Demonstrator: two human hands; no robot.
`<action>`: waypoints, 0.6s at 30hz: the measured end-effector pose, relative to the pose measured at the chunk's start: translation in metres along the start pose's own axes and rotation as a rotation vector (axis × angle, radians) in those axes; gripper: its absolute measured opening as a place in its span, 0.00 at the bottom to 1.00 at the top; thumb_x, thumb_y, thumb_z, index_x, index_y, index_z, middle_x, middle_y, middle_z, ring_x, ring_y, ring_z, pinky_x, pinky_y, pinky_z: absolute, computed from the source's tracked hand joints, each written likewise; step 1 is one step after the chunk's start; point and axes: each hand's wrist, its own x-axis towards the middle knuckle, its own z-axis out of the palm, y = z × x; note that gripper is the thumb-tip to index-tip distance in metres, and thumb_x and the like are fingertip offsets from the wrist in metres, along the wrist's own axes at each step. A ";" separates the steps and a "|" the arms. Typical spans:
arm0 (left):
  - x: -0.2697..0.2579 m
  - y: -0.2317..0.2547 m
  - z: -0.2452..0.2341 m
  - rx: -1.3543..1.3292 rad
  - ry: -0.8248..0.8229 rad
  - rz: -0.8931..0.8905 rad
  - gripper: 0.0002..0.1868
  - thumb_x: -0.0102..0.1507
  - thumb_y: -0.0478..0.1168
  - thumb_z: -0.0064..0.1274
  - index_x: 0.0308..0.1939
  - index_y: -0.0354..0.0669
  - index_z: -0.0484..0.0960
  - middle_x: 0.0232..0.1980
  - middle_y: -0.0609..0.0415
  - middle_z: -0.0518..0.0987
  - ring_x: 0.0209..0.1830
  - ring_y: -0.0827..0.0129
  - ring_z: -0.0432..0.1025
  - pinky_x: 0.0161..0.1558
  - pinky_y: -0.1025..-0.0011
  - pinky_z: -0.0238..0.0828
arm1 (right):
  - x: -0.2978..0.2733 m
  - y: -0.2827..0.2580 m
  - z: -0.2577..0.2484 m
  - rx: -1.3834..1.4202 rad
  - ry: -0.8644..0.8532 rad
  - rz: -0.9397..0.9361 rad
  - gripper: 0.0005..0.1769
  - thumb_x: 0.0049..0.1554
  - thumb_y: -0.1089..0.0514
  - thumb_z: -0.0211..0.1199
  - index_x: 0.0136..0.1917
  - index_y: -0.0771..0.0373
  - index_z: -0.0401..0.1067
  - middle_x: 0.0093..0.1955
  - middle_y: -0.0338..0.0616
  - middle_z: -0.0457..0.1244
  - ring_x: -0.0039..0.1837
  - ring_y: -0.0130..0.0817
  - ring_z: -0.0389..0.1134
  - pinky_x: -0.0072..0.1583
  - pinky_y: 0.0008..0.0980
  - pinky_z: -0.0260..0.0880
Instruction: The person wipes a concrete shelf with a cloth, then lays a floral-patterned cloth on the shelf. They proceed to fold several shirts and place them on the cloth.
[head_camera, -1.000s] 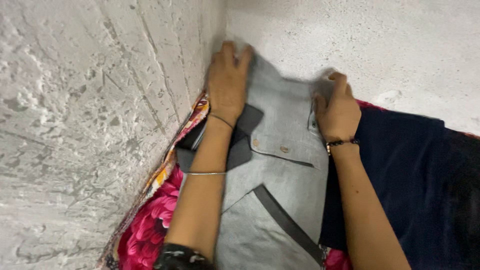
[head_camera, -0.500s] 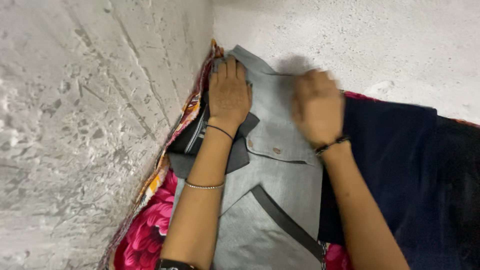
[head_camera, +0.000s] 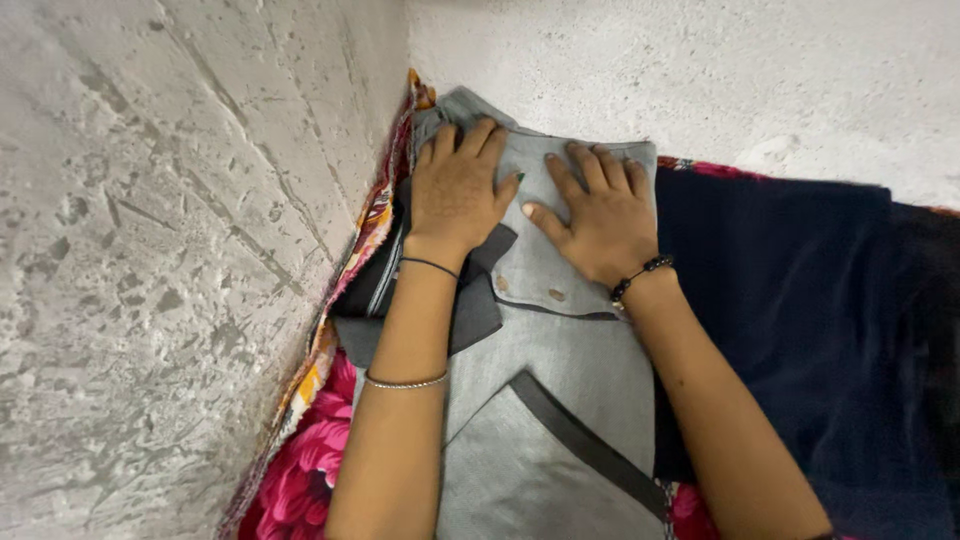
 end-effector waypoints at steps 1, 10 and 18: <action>0.001 -0.003 -0.002 0.011 -0.006 0.025 0.26 0.62 0.51 0.55 0.60 0.42 0.78 0.64 0.52 0.74 0.60 0.49 0.65 0.58 0.51 0.63 | 0.001 -0.001 -0.001 0.025 -0.026 0.021 0.41 0.65 0.29 0.46 0.77 0.58 0.62 0.79 0.55 0.52 0.80 0.53 0.50 0.76 0.58 0.44; -0.008 -0.008 -0.018 -0.025 -0.047 0.021 0.22 0.60 0.54 0.55 0.52 0.46 0.81 0.52 0.46 0.73 0.55 0.49 0.65 0.51 0.50 0.63 | -0.002 0.006 0.002 -0.009 -0.011 0.070 0.35 0.64 0.29 0.43 0.77 0.45 0.64 0.82 0.48 0.49 0.80 0.51 0.46 0.74 0.69 0.38; -0.038 0.020 -0.047 0.083 0.026 0.191 0.24 0.64 0.50 0.52 0.59 0.42 0.78 0.69 0.44 0.69 0.70 0.47 0.61 0.69 0.49 0.59 | 0.004 0.008 0.011 -0.025 -0.054 0.108 0.36 0.64 0.29 0.43 0.78 0.43 0.61 0.82 0.48 0.45 0.81 0.53 0.42 0.73 0.72 0.33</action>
